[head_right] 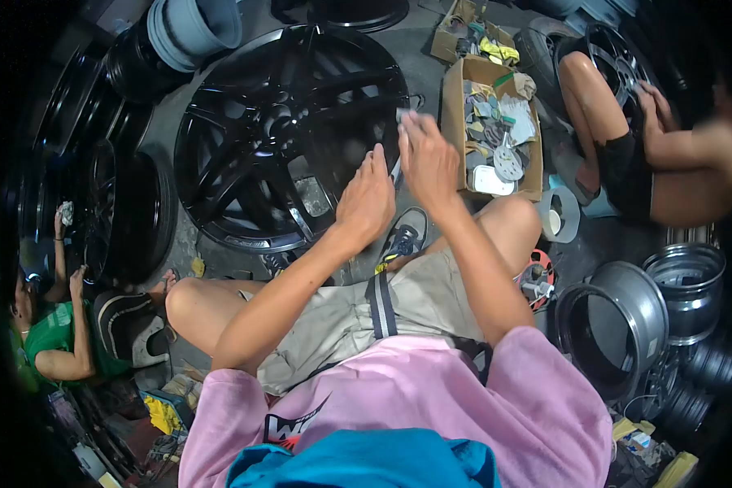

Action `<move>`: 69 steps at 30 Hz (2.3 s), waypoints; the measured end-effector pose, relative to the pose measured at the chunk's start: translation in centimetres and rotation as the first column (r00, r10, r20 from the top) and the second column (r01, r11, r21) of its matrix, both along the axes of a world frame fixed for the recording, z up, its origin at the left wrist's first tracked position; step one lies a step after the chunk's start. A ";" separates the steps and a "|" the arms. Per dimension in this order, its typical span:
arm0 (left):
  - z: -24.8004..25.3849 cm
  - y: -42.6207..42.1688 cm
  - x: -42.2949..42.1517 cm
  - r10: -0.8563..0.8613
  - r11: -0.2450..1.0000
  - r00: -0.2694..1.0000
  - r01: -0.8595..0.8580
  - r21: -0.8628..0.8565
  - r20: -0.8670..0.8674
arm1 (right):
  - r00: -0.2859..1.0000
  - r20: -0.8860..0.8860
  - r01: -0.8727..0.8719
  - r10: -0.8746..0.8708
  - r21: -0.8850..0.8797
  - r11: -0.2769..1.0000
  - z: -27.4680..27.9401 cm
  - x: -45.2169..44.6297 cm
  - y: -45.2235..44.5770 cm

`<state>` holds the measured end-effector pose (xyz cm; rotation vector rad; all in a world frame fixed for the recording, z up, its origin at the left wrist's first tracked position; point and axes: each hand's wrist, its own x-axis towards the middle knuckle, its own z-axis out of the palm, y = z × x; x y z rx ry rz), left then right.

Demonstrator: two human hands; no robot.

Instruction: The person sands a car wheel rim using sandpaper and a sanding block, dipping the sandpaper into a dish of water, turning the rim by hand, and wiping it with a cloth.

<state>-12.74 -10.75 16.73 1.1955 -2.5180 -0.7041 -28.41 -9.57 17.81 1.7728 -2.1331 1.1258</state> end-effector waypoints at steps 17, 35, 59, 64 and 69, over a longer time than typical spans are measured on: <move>0.3 0.6 -0.5 0.119 0.993 0.993 -0.119 -0.006 0.013 | 0.458 0.885 -0.170 -0.089 0.185 0.968 1.3 -1.0 8.1; 8.3 3.3 5.8 0.236 0.945 0.853 -0.089 0.316 -0.466 | 0.103 0.990 -0.355 0.096 -0.054 0.933 2.9 1.7 9.2; -0.1 13.2 48.4 0.947 0.150 0.019 -0.907 0.393 -0.320 | 0.981 -0.027 -0.159 0.191 0.441 0.883 2.2 15.5 -0.9; -12.6 18.9 49.6 0.995 0.028 -0.019 -0.899 0.437 -0.102 | 0.972 0.031 -0.222 0.234 0.458 0.861 1.2 14.8 -2.0; -16.1 16.9 49.4 1.000 0.000 0.011 -0.921 0.390 0.026 | 0.979 -0.079 -0.131 0.187 0.460 0.878 0.6 14.0 -2.2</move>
